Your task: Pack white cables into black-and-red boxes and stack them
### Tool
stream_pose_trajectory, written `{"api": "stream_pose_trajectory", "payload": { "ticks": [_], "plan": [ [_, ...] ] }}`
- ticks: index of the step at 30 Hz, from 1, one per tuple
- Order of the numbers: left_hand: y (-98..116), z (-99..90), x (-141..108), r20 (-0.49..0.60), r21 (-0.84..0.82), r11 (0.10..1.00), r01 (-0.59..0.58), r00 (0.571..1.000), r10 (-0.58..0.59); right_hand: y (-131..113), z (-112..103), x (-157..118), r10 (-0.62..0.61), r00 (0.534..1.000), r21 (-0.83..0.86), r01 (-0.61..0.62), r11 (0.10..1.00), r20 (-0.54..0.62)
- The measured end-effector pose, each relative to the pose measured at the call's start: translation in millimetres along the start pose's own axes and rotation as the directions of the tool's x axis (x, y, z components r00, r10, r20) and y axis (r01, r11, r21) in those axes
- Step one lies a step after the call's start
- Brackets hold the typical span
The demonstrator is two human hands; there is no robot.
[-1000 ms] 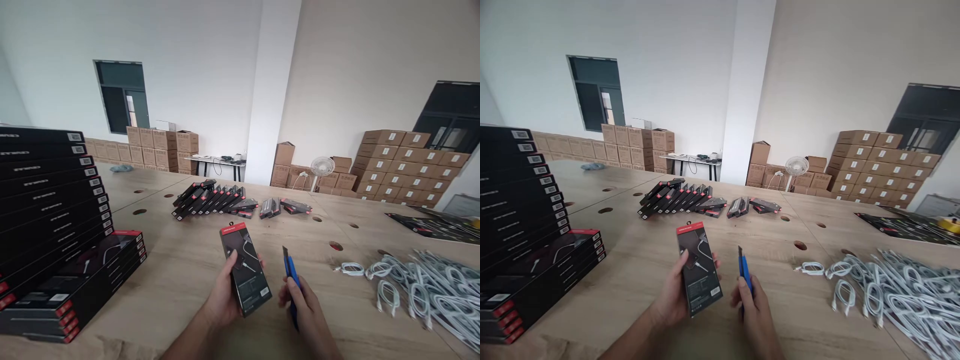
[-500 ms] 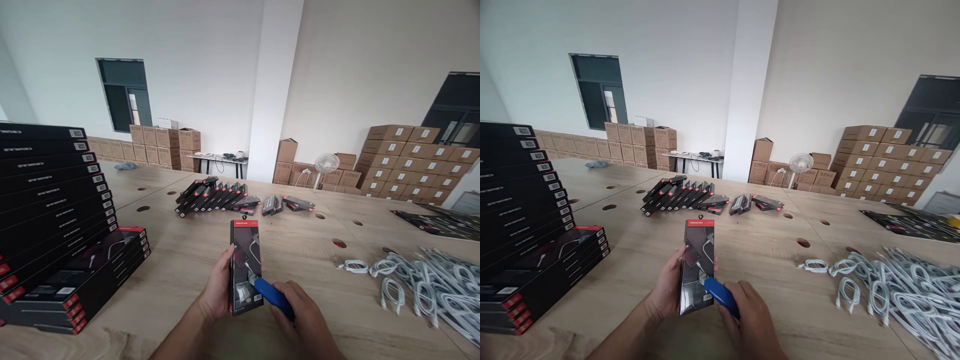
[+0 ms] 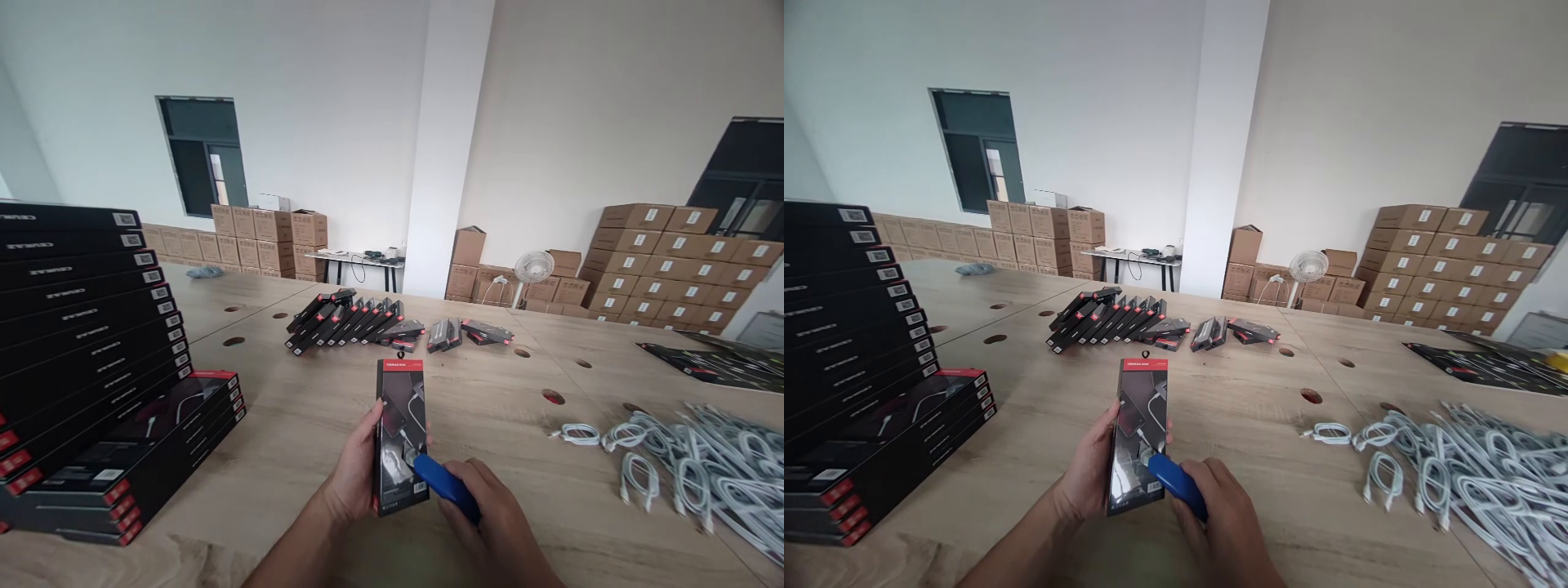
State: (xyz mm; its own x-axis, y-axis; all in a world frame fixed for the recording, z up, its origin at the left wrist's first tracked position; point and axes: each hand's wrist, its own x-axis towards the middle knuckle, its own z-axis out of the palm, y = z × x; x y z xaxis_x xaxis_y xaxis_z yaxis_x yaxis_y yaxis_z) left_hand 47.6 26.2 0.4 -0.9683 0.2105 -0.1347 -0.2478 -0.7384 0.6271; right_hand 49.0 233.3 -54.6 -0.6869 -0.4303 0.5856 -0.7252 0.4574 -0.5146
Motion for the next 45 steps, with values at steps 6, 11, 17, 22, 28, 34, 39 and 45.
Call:
{"api": "stream_pose_trajectory", "payload": {
  "ticks": [6,11,17,22,28,34,39,45],
  "plan": [
    [-0.3,-0.8,0.8,0.003,-0.001,1.0,0.001,1.0,-0.001,0.9,1.4,-2.0,0.015,1.0,0.005,-0.015,1.0,0.006],
    [-2.5,-0.8,0.3,0.031,0.031,0.999,0.032,0.999,-0.033,-2.3,1.6,-0.8,0.012,1.0,-0.001,-0.012,1.0,-0.005],
    [-20.8,3.1,3.9,-0.158,0.206,0.924,0.322,0.943,-0.294,-4.0,-0.7,4.9,0.09,0.979,-0.029,-0.097,0.995,-0.184],
    [-28.1,8.6,3.8,-0.18,0.231,0.89,0.393,0.916,-0.358,-1.8,-5.1,4.0,0.083,0.96,-0.091,-0.11,0.99,-0.266],
    [-27.1,4.4,3.6,-0.196,0.18,0.9,0.397,0.911,-0.362,-5.9,-10.6,6.2,0.039,0.964,-0.124,-0.073,0.99,-0.261],
    [-13.5,4.6,8.4,-0.111,0.004,0.995,-0.095,0.989,0.095,-9.6,1.5,3.7,0.14,0.984,-0.017,-0.143,0.99,-0.107],
    [-11.0,-4.6,11.2,-0.016,0.112,0.944,-0.31,0.949,0.314,-21.0,16.6,2.7,0.274,0.956,0.104,-0.263,0.959,-0.108],
    [-8.3,-8.1,9.1,0.158,0.203,0.879,-0.432,0.9,0.406,-35.6,8.1,13.8,0.312,0.95,0.175,-0.308,0.935,0.003]
  ]
}}
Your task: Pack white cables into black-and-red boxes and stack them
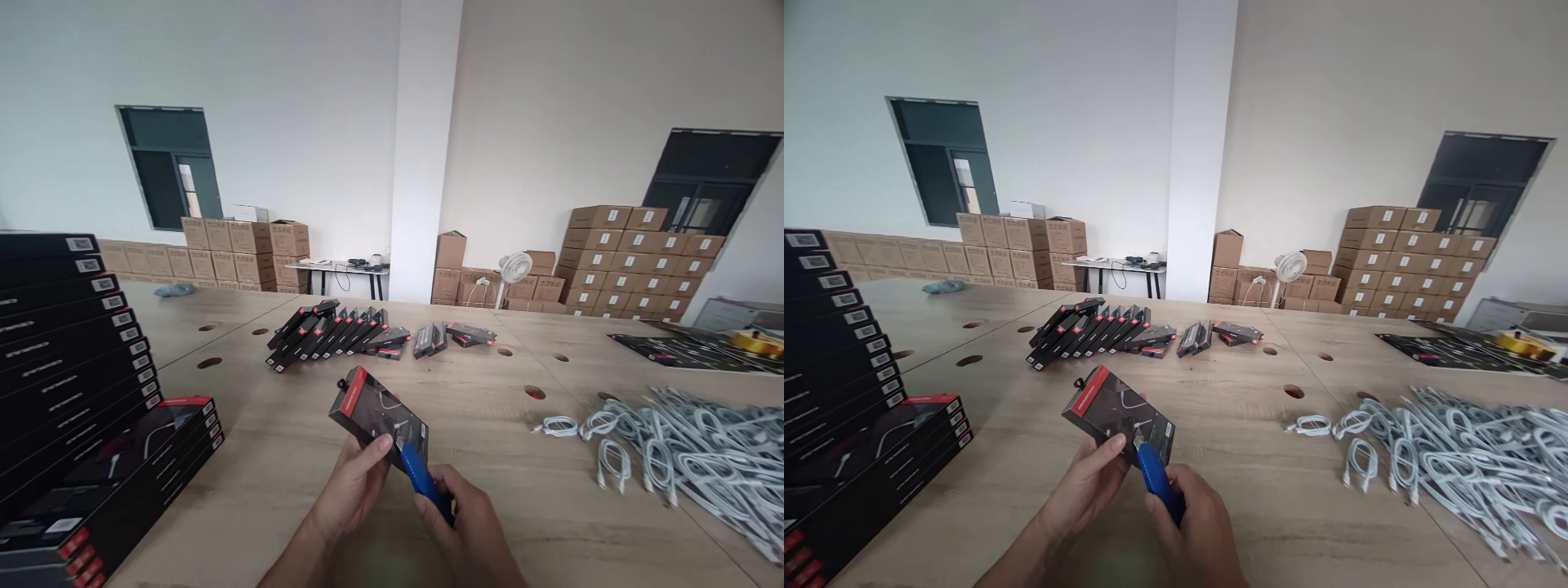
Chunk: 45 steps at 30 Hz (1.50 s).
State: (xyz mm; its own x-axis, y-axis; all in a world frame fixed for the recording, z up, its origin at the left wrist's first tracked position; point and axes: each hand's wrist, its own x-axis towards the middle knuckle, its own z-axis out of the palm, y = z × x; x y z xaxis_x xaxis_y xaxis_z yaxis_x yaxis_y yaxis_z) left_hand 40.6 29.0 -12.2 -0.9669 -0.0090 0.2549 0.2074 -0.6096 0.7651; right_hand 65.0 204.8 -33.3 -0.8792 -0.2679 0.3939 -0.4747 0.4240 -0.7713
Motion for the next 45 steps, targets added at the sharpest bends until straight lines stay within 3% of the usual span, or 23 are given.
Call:
{"api": "stream_pose_trajectory", "payload": {
  "ticks": [5,9,15,19,22,26,31,34,37,42,45],
  "plan": [
    [0.5,2.4,-3.1,0.034,0.079,0.996,0.045,0.998,-0.047,2.9,6.0,1.1,0.027,0.999,0.022,-0.027,0.999,-0.021],
    [-4.9,5.3,-6.7,0.05,0.205,0.975,0.083,0.994,-0.095,12.4,8.4,9.8,0.095,0.988,0.088,-0.084,0.993,-0.122],
    [-4.8,12.0,-7.6,0.114,0.207,0.975,0.076,0.988,-0.102,49.8,-31.1,33.3,0.224,0.907,-0.09,-0.272,0.958,-0.357],
    [-6.1,10.5,-6.2,-0.003,0.1,0.976,0.194,0.981,-0.195,68.5,-52.7,26.0,0.219,0.907,-0.27,-0.326,0.906,-0.36],
    [-6.1,11.3,-6.5,-0.151,-0.03,0.93,0.367,0.918,-0.368,66.7,-56.6,20.0,0.201,0.912,-0.353,-0.331,0.875,-0.357],
    [-5.8,21.0,-8.2,-0.176,-0.137,0.777,0.614,0.757,-0.629,44.3,-49.6,20.6,0.152,0.948,-0.338,-0.246,0.908,-0.281],
    [-16.2,31.0,-11.5,-0.092,-0.153,0.72,0.677,0.716,-0.692,17.2,-27.5,16.2,0.051,0.999,-0.145,-0.052,0.988,-0.01],
    [-19.8,29.9,-13.3,-0.124,-0.138,0.673,0.727,0.661,-0.74,15.8,-22.4,12.7,-0.019,0.998,-0.08,0.023,0.996,0.051],
    [-18.2,24.9,-14.7,-0.135,-0.111,0.662,0.741,0.649,-0.749,19.9,-23.9,12.6,-0.07,0.996,-0.024,0.072,0.997,0.056],
    [-12.8,16.1,-18.4,-0.161,0.049,0.67,0.741,0.668,-0.727,28.1,-40.5,19.9,-0.009,0.987,-0.051,0.001,0.999,-0.161],
    [-10.8,15.2,-23.3,-0.01,0.113,0.66,0.743,0.665,-0.746,39.6,-68.3,26.5,0.104,0.915,0.0,-0.113,0.994,-0.391]
  ]
}}
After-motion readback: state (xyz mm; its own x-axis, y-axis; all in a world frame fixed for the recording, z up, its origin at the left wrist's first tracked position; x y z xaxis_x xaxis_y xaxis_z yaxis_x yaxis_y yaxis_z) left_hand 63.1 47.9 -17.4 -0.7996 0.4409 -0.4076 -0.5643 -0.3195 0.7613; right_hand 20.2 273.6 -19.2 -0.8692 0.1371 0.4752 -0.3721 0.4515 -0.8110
